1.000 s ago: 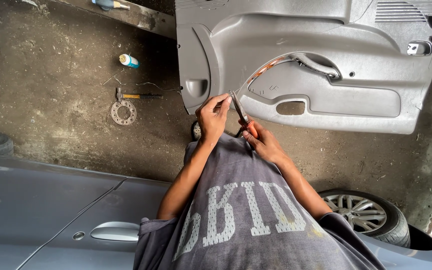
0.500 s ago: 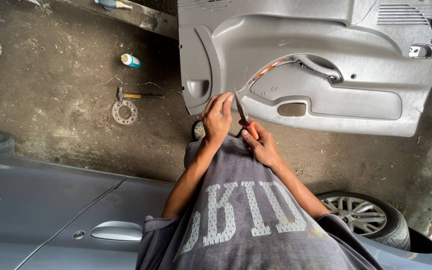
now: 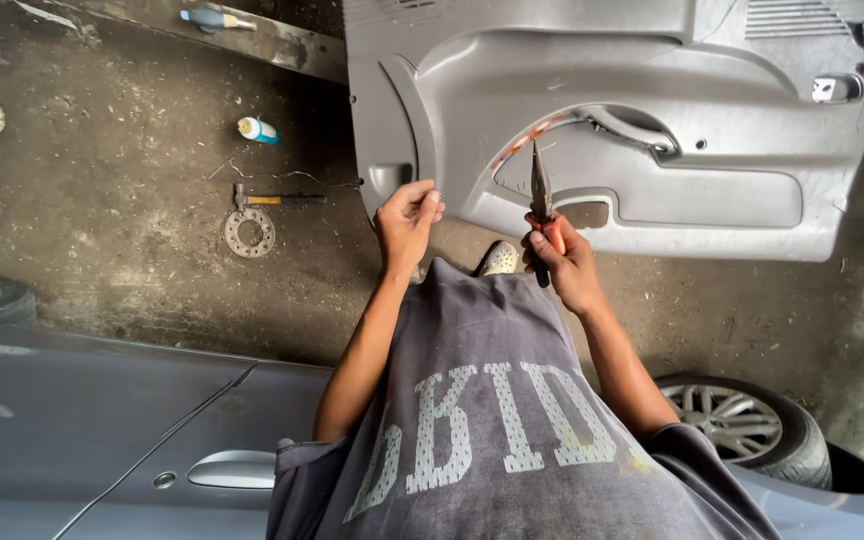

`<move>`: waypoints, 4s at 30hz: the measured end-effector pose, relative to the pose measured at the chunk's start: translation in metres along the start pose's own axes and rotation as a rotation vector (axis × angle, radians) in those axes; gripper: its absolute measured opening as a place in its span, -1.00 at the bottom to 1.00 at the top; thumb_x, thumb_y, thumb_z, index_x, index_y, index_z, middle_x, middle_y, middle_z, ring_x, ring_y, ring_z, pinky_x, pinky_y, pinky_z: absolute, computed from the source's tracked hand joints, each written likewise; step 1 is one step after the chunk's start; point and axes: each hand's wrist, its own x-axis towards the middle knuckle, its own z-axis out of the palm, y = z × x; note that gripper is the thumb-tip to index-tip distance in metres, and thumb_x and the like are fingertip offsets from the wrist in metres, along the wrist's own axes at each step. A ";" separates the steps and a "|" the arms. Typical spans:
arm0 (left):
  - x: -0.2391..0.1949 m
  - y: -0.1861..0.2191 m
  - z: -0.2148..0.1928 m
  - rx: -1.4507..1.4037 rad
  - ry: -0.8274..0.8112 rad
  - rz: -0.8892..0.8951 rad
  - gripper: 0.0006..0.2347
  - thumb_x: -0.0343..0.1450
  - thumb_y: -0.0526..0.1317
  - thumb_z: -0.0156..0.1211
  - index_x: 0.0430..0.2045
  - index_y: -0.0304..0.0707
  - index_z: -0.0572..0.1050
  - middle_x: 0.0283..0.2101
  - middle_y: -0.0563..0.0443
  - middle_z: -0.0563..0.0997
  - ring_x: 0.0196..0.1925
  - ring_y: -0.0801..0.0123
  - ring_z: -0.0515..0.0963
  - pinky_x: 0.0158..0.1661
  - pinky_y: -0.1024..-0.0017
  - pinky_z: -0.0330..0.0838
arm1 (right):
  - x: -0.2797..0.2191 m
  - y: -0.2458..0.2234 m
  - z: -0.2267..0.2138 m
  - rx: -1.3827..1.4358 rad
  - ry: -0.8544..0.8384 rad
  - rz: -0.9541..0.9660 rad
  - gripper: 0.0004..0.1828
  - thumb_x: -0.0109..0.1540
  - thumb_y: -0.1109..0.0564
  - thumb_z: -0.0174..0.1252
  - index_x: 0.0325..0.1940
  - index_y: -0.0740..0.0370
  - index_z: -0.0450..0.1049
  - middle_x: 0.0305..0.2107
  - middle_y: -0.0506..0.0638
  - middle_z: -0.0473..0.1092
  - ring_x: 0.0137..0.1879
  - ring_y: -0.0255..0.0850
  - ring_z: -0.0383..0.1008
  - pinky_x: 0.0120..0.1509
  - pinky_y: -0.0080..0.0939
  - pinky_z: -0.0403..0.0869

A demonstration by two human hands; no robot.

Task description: The person uses pliers to bend and shape a thin metal wire while standing next to a detached car door panel. The hands repeatedly grip and twist the wire, manipulating it into a specific form. The task takes place in a workshop environment with various tools and car parts visible on the floor.

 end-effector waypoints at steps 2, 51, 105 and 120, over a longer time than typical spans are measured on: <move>0.005 -0.037 0.004 0.043 -0.038 -0.080 -0.85 0.46 -0.40 0.24 -0.16 -0.54 0.55 -0.30 -0.10 0.67 -0.33 0.40 0.68 -0.31 0.51 0.61 | -0.001 0.008 -0.010 0.030 0.043 0.042 -0.62 0.40 0.10 0.06 0.27 0.29 0.38 -0.30 -0.08 0.42 -0.25 -0.34 0.44 -0.19 -0.31 0.47; -0.010 0.018 0.030 -0.352 0.138 -0.129 -0.79 0.43 -0.30 0.34 -0.15 -0.52 0.59 -0.17 -0.22 0.70 -0.15 0.20 0.74 -0.13 0.36 0.67 | 0.002 -0.011 0.046 -0.156 -0.258 -0.040 -0.53 0.40 0.00 0.08 0.38 0.14 0.34 0.13 -0.06 0.44 0.29 -0.30 0.36 0.40 -0.24 0.29; -0.002 0.097 -0.037 -0.639 -0.821 -0.030 -0.63 0.25 -0.29 0.57 -0.07 -0.19 0.66 -0.05 -0.03 0.67 -0.01 0.29 0.68 0.01 0.35 0.64 | -0.024 -0.034 0.065 -0.352 -0.468 -0.215 -0.55 0.35 0.04 0.23 0.31 0.13 0.39 -0.22 -0.09 0.47 -0.07 -0.29 0.46 0.11 -0.20 0.46; -0.014 0.103 -0.048 -0.555 -0.947 0.003 -0.67 0.29 -0.25 0.55 -0.13 -0.42 0.66 -0.11 -0.13 0.72 -0.04 0.32 0.71 0.07 0.37 0.60 | -0.025 -0.025 0.079 -0.282 -0.447 -0.624 -0.36 0.38 0.22 0.19 0.52 0.10 0.15 0.00 0.11 0.54 -0.03 -0.08 0.61 0.05 -0.16 0.53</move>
